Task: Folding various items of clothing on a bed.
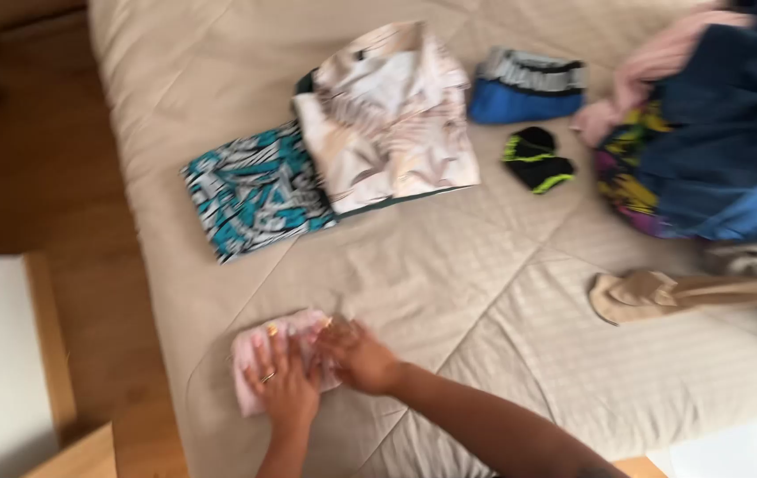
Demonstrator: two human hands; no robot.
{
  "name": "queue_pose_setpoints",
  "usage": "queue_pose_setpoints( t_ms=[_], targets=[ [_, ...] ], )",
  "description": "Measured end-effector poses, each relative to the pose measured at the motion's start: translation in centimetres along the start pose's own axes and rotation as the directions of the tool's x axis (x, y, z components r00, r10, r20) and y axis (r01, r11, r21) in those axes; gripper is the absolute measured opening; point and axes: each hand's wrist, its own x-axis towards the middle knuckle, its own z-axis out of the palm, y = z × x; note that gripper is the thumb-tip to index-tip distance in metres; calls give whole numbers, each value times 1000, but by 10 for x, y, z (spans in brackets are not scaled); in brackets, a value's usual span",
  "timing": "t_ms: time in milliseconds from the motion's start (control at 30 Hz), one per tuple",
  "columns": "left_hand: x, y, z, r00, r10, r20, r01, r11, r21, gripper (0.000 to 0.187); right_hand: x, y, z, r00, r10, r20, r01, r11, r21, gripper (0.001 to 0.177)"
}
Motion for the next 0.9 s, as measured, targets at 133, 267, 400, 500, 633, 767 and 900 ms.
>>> queue_pose_setpoints(
  t_ms=[133,267,400,500,633,767,900],
  targets=[
    [8,16,-19,1000,-13,24,12,999,52,62,-78,98,-139,914,285,-290,-282,958,51,50],
    [10,62,-27,998,46,-52,-49,997,-66,61,-183,179,-303,295,390,-872,-911,390,-134,101],
    [27,151,-36,970,210,-122,-241,892,-383,63,-259,211,-397,74,427,-901,-889,438,135,106],
    [37,234,-44,955,269,-125,-295,807,-511,65,-290,203,-408,242,280,-929,-731,683,15,72],
    [85,316,-96,843,284,457,371,309,-876,65,-324,153,-304,387,140,-911,-633,759,-152,64],
    [96,357,-136,840,388,380,347,156,-925,64,-317,34,-248,799,412,-437,-222,878,423,55],
    [84,353,-149,837,461,294,334,-5,-943,63,-353,-1,-186,886,459,-67,-397,826,401,69]
  ],
)
